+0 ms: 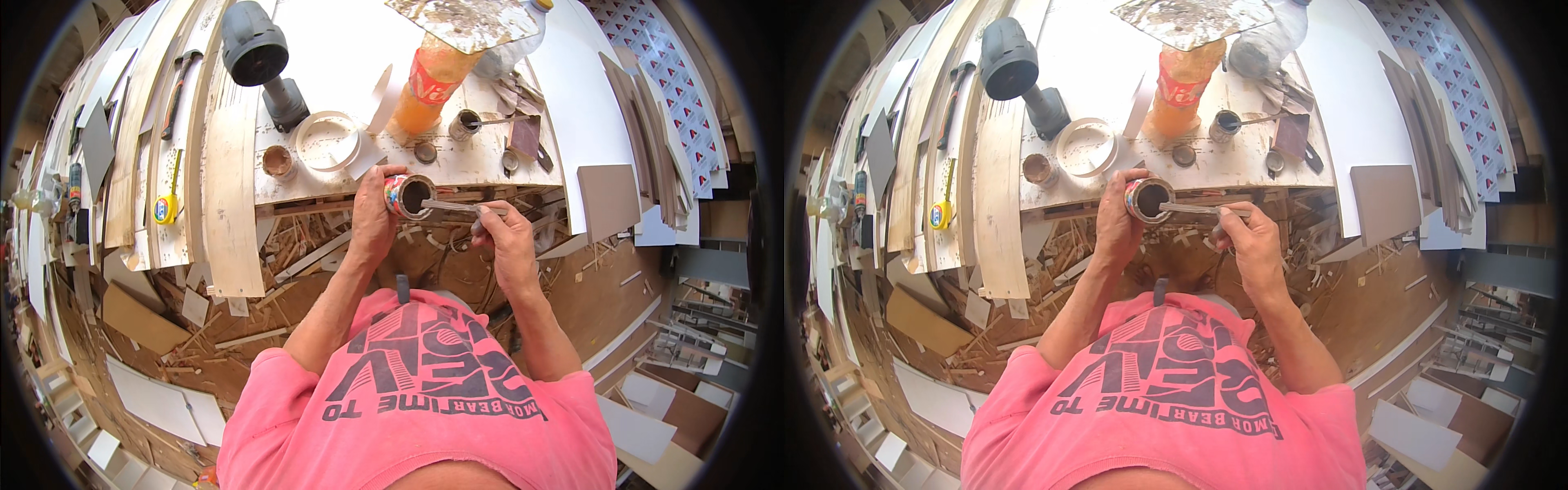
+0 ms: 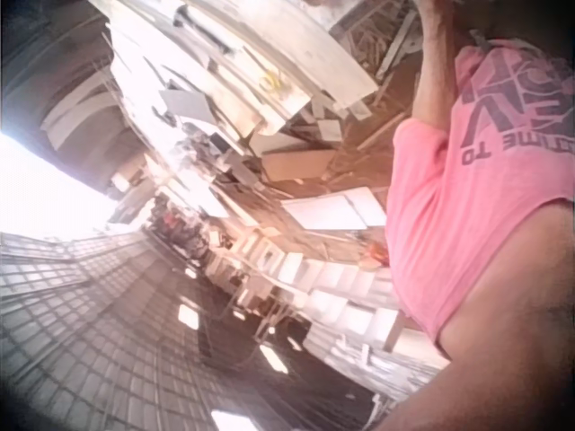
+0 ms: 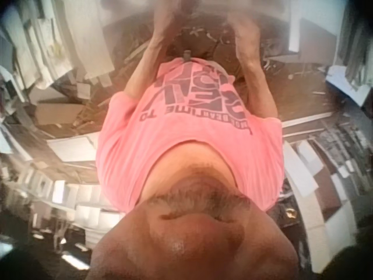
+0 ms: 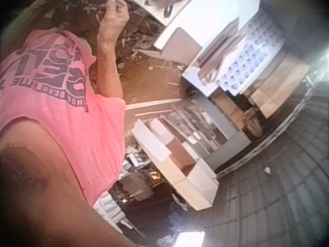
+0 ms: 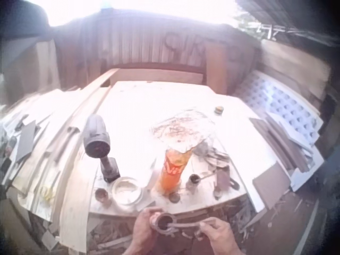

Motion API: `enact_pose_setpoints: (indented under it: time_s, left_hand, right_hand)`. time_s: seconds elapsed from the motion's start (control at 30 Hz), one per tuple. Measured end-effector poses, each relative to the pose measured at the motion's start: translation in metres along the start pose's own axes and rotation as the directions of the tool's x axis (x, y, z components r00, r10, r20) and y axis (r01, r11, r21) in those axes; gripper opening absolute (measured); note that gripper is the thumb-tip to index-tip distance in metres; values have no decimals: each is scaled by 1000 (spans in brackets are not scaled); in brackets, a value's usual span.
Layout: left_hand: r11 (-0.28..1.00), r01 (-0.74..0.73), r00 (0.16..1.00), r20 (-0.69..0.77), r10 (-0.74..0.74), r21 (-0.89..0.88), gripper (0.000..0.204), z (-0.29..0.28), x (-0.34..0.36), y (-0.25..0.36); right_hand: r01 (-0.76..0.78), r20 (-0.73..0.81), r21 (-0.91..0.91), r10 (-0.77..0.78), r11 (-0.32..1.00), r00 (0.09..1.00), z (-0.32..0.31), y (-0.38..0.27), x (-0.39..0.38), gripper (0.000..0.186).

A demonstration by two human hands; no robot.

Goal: The person mixes a dark liquid in a small metal can using a thin stick while standing at a workbench in a cluttered workshop.

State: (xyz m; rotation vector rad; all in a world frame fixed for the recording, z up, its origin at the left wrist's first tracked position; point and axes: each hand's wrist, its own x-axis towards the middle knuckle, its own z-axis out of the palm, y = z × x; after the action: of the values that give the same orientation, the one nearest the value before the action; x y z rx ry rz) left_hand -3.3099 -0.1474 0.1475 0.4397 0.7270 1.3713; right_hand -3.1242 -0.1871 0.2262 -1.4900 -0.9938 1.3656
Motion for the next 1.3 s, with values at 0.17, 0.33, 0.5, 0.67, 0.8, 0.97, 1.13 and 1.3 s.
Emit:
enact_pose_setpoints:
  time_s: [0.17, 0.33, 0.5, 0.67, 0.8, 0.97, 1.13, 1.3]
  left_hand:
    - [996, -13, 1000, -28, 10, -85, 42, -20, -6, 9]
    - [977, -161, 982, -119, 145, -138, 40, -52, -14, 29]
    - [952, -261, 942, -256, 215, -159, 46, -96, -25, 54]
    - [918, -368, 879, -378, 291, -148, 50, -117, -12, 59]
    - [912, -390, 881, -339, 330, -125, 52, -123, 0, 61]
    - [927, -358, 901, -303, 311, -114, 43, -133, 6, 53]
    - [940, -335, 900, -314, 301, -59, 40, -134, 4, 53]
    - [935, -354, 895, -283, 344, 15, 42, -131, -1, 53]
  right_hand:
    - [-12, 4, -77, 12, 997, 1000, 5, -13, 3, 16]
    - [109, 40, 9, -109, 994, 993, 14, -15, 26, 20]
    - [404, 340, -263, -308, 876, 889, 93, -56, 66, 25]
    - [702, 679, -432, -307, 567, 666, 207, -59, 121, 26]
    - [793, 797, -464, -206, 394, 568, 259, -53, 151, 25]
    - [837, 859, -484, -42, 255, 510, 280, -55, 163, 25]
    - [843, 860, -509, 72, 174, 504, 287, -61, 170, 26]
    - [838, 845, -532, 137, 119, 517, 294, -46, 181, 28]
